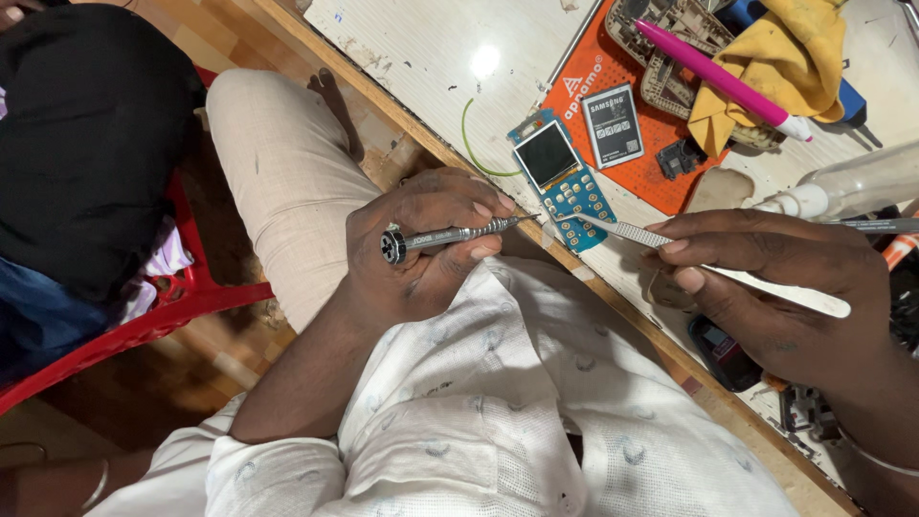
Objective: The person uses a screwdriver and tweezers to carefully manipulate small components on a disassembled mobile phone keypad. They repeatedly probe and adjust tiny parts while holding the device steady on the workbench.
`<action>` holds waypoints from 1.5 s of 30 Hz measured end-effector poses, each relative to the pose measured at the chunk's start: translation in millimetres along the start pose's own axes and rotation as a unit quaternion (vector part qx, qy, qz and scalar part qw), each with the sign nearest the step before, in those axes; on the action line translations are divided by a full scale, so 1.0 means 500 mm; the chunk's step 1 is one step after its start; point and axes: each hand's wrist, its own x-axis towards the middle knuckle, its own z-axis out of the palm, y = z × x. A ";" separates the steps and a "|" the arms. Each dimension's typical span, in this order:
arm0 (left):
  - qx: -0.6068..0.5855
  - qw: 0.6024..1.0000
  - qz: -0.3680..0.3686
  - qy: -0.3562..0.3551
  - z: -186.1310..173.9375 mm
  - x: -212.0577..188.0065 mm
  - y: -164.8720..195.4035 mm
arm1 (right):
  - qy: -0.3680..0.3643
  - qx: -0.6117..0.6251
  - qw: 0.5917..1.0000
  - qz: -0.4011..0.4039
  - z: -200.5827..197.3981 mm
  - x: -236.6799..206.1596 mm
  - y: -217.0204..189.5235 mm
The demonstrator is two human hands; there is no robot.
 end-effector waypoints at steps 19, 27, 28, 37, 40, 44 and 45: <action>0.016 1.000 0.004 0.001 -0.001 -0.002 0.004 | 0.005 0.025 1.000 -0.013 -0.005 0.000 -0.005; -0.113 0.992 -0.050 0.027 0.003 -0.014 0.005 | 0.013 0.068 0.997 -0.019 -0.010 -0.006 0.001; -0.121 0.991 -0.051 0.026 0.002 -0.016 0.004 | 0.015 0.068 0.997 -0.023 -0.012 -0.008 0.001; -0.158 0.983 -0.042 0.087 -0.008 0.000 0.026 | 0.037 0.088 0.995 0.014 -0.032 -0.025 -0.002; -0.079 0.985 -0.039 0.148 -0.023 0.030 0.058 | 0.055 0.123 0.985 0.104 -0.044 -0.029 -0.024; 0.156 0.973 -0.097 0.139 -0.067 0.083 0.103 | 0.118 0.151 0.959 0.208 -0.039 -0.047 -0.052; 0.229 0.956 -0.132 0.124 -0.077 0.093 0.112 | 0.128 0.144 0.963 0.186 -0.037 -0.049 -0.051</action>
